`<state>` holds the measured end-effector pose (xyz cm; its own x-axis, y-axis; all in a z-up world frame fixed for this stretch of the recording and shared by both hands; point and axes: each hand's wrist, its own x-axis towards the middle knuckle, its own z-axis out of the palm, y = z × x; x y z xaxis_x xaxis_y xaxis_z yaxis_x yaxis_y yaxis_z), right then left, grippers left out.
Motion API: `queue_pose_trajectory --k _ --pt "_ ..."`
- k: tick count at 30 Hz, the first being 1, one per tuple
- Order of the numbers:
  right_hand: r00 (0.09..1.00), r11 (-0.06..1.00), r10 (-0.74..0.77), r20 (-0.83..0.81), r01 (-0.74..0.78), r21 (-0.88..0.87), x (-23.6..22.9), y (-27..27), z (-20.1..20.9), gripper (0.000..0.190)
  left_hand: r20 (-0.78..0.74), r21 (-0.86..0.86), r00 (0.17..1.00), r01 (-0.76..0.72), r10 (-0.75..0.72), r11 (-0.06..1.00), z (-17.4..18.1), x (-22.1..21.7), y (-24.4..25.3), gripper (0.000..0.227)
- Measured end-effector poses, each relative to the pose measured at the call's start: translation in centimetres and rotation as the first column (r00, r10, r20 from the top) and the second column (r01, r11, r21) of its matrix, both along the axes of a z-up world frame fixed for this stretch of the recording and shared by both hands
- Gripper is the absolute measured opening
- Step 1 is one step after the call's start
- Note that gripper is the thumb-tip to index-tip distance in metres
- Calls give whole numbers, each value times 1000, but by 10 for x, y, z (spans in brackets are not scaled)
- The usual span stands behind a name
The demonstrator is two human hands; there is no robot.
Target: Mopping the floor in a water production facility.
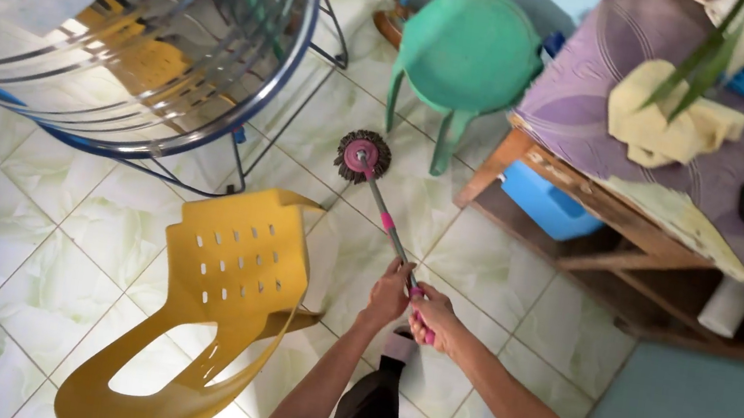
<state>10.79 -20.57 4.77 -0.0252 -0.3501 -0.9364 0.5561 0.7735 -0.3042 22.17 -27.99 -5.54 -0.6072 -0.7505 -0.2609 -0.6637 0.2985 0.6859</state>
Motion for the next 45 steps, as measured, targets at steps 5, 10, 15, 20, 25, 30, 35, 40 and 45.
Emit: queue_pose_trajectory --k 5,10,15,20,25,30,35,40,45 --pt "998 995 65 12 -64 -77 -34 -49 -32 21 -46 555 850 -416 526 720 -17 -19 -37 45" --pt "994 981 88 64 -76 -177 -46 15 -46 26 128 759 709 -519 693 392 -25 -60 7 49" --pt "994 995 79 72 -73 -71 -56 108 12 52 212 736 664 -591 717 329 -68 -94 130 35" --pt "977 979 203 66 -201 -35 -89 174 96 47 345 871 586 -492 734 -17 18 -120 222 37" --pt "983 987 155 103 -149 -63 -108 197 73 48 350 818 543 -574 764 33 9 -147 247 42" --pt "970 967 226 -89 -212 142 -90 126 88 44 341 694 510 -703 789 155 14 -149 187 48" --pt "982 983 184 -46 -183 28 -77 39 41 43 314 650 449 -744 837 155 -38 -135 92 48" --pt "986 986 164 -22 -164 -2 -64 -79 10 38 263 590 510 -757 819 282 -66 -120 -42 48" --pt "985 985 173 -17 -174 -3 -49 -192 -5 35 268 580 549 -748 792 322 -91 -103 -162 49"
